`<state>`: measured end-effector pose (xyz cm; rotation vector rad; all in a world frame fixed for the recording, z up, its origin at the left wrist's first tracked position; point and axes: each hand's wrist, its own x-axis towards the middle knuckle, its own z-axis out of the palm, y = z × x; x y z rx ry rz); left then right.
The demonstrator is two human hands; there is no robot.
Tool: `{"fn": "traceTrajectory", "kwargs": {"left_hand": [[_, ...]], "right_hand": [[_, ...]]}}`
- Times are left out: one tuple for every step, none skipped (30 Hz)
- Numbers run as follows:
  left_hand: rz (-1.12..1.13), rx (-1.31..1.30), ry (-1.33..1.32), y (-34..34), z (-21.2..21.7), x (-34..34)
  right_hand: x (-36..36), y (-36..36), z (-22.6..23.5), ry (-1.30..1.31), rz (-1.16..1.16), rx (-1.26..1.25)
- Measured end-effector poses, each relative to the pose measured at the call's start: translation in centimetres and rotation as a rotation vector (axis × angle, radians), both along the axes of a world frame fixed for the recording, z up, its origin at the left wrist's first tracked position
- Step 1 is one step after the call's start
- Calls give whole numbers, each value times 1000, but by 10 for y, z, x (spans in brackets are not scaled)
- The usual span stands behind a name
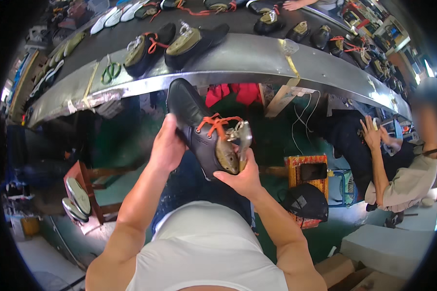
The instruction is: Manufacturing shoes by lasting the upper, hammering the sole, and tying laces at a factory conveyor bench.
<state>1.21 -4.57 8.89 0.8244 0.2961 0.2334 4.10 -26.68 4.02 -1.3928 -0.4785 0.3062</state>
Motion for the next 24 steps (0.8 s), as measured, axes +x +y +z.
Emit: {"fn": "traceTrajectory", "kwargs": {"left_hand": [[90,19,17,-8,-7,4],[99,-107,61,-3,-16,10],[112,-123,67,-2,-27,11],[80,-128,0,-2,-34,11],[47,-132,-68,-1,-40,11],[30,-158,-115,0,-46,9],[33,-169,-108,0,-47,8],[-1,-176,-116,1,-47,6],[-37,-182,-126,1,-49,4],[-82,-179,-134,5,-50,4],[-85,-181,-137,5,-51,3],[-103,-175,-104,3,-53,-1],[-126,-165,-73,3,-51,-2],[-177,-153,-61,4,-48,-7],[-185,-151,-62,12,-44,-9],[-33,489,-160,19,-38,-20],[119,1125,-255,23,-28,-30],[-82,1532,-177,26,4,-35],[-313,1921,-90,32,36,-37],[-373,2107,-267,33,45,-34],[-398,2090,-254,33,42,-29],[-749,1802,-124,34,39,-18],[-1056,1487,3,35,38,-11],[-1010,1368,-6,39,28,-13]], "right_hand": [[-5,-8,-13,-166,-29,-247],[-13,-7,-12,-205,-35,-297],[-21,-4,-12,-244,-40,-348],[-25,-3,-13,-311,-26,-326],[-27,-2,-14,-307,-14,-337],[-28,-1,-14,-309,-33,-362],[-28,-2,-13,-310,-57,-388],[-24,-4,-26,-391,-61,-389],[-28,-8,-31,-387,-59,-398],[-28,-7,-32,-380,-63,-406],[-29,-7,-32,-374,-68,-414],[-33,-11,-30,-363,-71,-463],[-29,-12,-26,-368,-80,-462],[-22,-16,-21,-125,-21,-262],[-13,-22,-17,118,38,-60],[-2,-38,-12,318,64,-105],[8,-44,-3,466,74,-65],[18,-51,3,483,154,-56],[23,-58,8,507,230,-50],[28,-61,9,514,278,-39],[29,-65,12,529,324,-32],[32,-63,21,545,322,-21],[40,-67,18,519,271,-38],[54,-73,9,625,143,-75]]}}
